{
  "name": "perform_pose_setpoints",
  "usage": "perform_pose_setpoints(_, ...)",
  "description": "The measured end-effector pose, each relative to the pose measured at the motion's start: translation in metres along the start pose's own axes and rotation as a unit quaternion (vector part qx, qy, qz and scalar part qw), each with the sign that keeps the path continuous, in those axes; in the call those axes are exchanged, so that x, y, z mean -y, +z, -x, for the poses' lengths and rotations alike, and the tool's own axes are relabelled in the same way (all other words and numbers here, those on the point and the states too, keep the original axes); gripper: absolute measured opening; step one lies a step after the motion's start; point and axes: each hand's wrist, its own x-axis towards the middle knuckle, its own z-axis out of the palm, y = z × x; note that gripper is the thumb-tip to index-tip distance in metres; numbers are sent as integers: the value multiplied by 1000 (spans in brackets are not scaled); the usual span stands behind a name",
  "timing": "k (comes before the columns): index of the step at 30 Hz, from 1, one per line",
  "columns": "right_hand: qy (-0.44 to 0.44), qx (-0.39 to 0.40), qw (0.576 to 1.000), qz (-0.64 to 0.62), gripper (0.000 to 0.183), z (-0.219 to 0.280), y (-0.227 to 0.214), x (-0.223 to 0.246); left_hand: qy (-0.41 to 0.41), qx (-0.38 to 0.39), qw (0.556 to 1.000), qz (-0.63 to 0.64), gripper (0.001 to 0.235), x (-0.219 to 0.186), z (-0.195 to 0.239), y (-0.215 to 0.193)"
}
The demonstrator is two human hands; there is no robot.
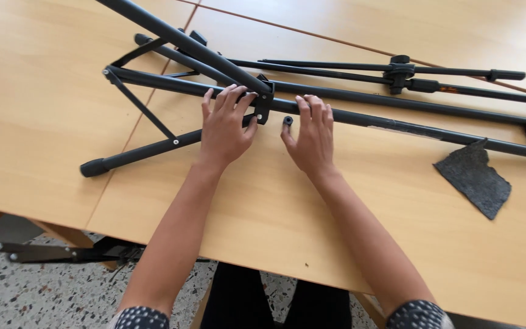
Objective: The person assembles a tripod by connecting black metal poles and plastic fittings on a wooden table. They slide a long pole into a joint, attach a plastic connector, and secure it by hand, repeating the process with other components.
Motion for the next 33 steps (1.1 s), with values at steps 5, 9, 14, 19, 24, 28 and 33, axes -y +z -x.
perform_pose_setpoints(5,-20,7,999,43,72,6,1,-47,4,-40,999,-28,68,-5,11,6)
perform_pose_setpoints(9,44,-20,996,76,56,22,-11,-113,8,-31,997,-64,68,-7,14,5)
perform_pose_setpoints(14,70,-43,995,63,49,26,2,-114,-2,-48,998,-52,65,2,11,7)
perform_pose_setpoints(19,50,-33,995,82,56,14,15,-84,-18,-149,985,-81,71,0,2,1)
perform_pose_setpoints(24,8,-41,963,-266,65,12,10,-59,9,-140,979,-151,74,-25,1,0)
perform_pose_setpoints(28,31,-68,924,-376,55,6,-11,-54,106,-89,969,-203,66,-13,9,30)
perform_pose_setpoints(33,66,-146,958,-239,29,-18,-44,-150,53,-123,978,-158,64,1,3,24)
